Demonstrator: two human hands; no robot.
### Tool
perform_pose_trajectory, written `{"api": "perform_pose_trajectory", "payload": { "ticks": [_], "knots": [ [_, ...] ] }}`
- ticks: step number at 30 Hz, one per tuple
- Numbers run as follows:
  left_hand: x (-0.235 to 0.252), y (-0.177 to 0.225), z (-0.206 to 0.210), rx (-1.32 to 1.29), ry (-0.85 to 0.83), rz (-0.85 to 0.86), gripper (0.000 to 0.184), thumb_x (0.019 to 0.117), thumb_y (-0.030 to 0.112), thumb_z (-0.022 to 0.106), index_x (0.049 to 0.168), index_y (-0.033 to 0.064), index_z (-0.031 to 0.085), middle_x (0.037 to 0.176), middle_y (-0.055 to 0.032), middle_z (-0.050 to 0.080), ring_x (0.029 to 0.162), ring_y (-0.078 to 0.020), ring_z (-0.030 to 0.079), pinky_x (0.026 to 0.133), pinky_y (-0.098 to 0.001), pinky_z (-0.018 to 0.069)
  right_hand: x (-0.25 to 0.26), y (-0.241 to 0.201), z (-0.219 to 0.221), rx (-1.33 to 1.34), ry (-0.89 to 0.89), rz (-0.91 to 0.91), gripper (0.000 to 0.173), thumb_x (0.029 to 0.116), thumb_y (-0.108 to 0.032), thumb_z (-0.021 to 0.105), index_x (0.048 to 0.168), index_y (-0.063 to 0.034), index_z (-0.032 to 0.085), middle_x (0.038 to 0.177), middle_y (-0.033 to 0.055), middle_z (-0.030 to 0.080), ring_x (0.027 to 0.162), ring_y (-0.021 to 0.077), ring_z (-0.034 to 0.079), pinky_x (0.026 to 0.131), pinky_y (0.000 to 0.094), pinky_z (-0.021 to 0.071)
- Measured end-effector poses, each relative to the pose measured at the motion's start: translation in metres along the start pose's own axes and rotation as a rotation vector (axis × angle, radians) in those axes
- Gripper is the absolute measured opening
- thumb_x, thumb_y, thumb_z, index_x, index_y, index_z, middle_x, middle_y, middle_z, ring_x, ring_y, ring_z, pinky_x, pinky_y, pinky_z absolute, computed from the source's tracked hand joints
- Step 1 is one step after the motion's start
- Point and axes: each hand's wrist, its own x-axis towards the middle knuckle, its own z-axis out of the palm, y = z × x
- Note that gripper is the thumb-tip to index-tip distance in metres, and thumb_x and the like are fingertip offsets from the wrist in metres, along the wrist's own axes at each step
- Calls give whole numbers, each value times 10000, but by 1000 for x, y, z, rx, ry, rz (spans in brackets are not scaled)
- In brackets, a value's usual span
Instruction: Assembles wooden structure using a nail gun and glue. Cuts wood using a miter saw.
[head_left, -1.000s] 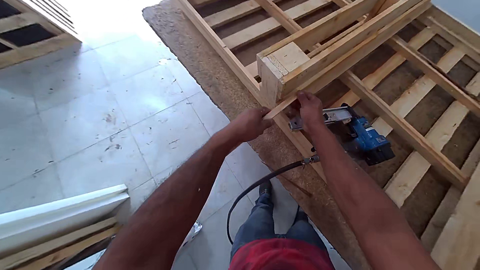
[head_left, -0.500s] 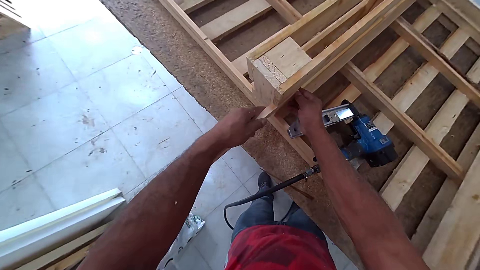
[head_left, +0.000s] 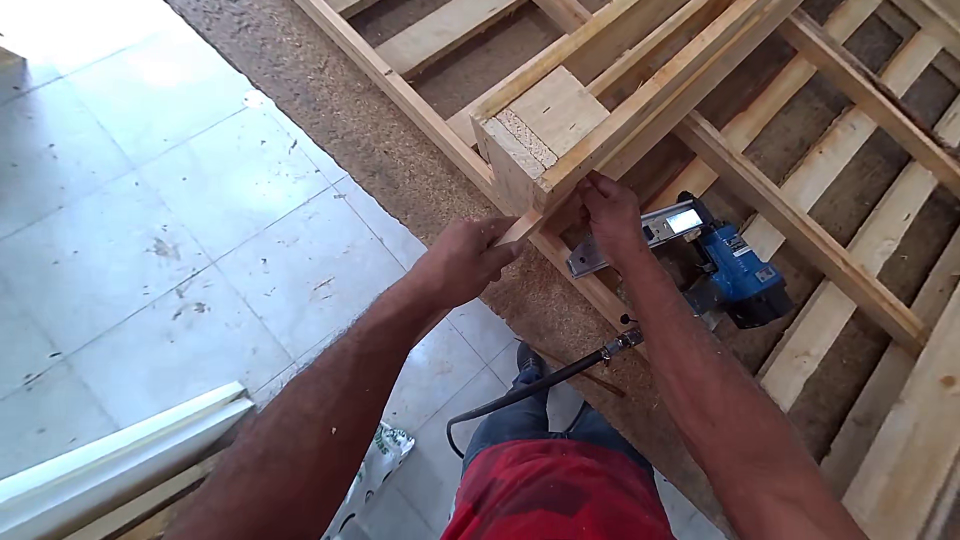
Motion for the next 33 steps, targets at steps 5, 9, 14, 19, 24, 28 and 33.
{"api": "perform_pose_trajectory", "payload": {
  "ticks": [5, 9, 14, 19, 24, 28, 33],
  "knots": [
    [1, -1, 2, 5, 12, -13, 328, 1064, 270, 571, 1375, 198, 644, 742, -17, 686, 569, -123, 630, 545, -329, 559, 4, 4, -7, 50, -78, 20, 299, 1081, -215, 533, 1260, -13, 661, 766, 40, 593, 601, 129, 580, 576, 295, 559],
    [6, -9, 0, 2, -5, 12, 330, 1058, 288, 580, 1374, 221, 646, 751, 9, 693, 591, -101, 648, 569, -319, 582, 7, 7, -11, 74, -119, 29, 313, 1077, -222, 547, 1285, -13, 649, 778, 41, 586, 614, 134, 581, 573, 294, 560],
    [8, -7, -1, -18, -36, -35, 351, 1060, 291, 577, 1401, 225, 624, 797, -11, 709, 610, -117, 660, 594, -339, 593, 9, 4, -15, -65, -102, -16, 278, 1071, -245, 561, 1198, -47, 709, 769, 19, 597, 610, 102, 547, 550, 264, 499],
    [2, 1, 3, -30, -55, -88, 343, 1081, 285, 532, 1393, 172, 617, 790, -60, 681, 589, -169, 633, 571, -373, 563, 12, -14, -16, -392, -85, -32, 285, 1041, -221, 545, 1147, -71, 763, 1022, 49, 749, 942, 120, 682, 847, 388, 549],
    [2, 3, 3, -14, -79, -119, 363, 1086, 309, 518, 1414, 173, 595, 796, -68, 670, 592, -168, 618, 572, -364, 549, 16, -12, -10, -264, -95, 39, 290, 1051, -203, 496, 957, -45, 720, 806, 44, 688, 725, 136, 669, 672, 341, 579],
    [2, 4, 5, 2, -79, -124, 365, 1094, 301, 500, 1424, 167, 583, 764, -74, 650, 574, -176, 607, 559, -372, 544, 7, -8, -7, -346, -75, -1, 302, 1079, -244, 504, 1114, -28, 712, 935, 76, 744, 869, 163, 727, 803, 384, 614],
    [4, 1, 4, 26, -81, -104, 379, 1091, 317, 504, 1433, 173, 580, 741, -61, 649, 570, -174, 610, 562, -375, 549, -2, 2, -8, -630, -164, -153, 615, 858, -316, 824, 1361, -44, 597, 1213, 111, 674, 1092, 198, 678, 972, 424, 579]
  ]
}}
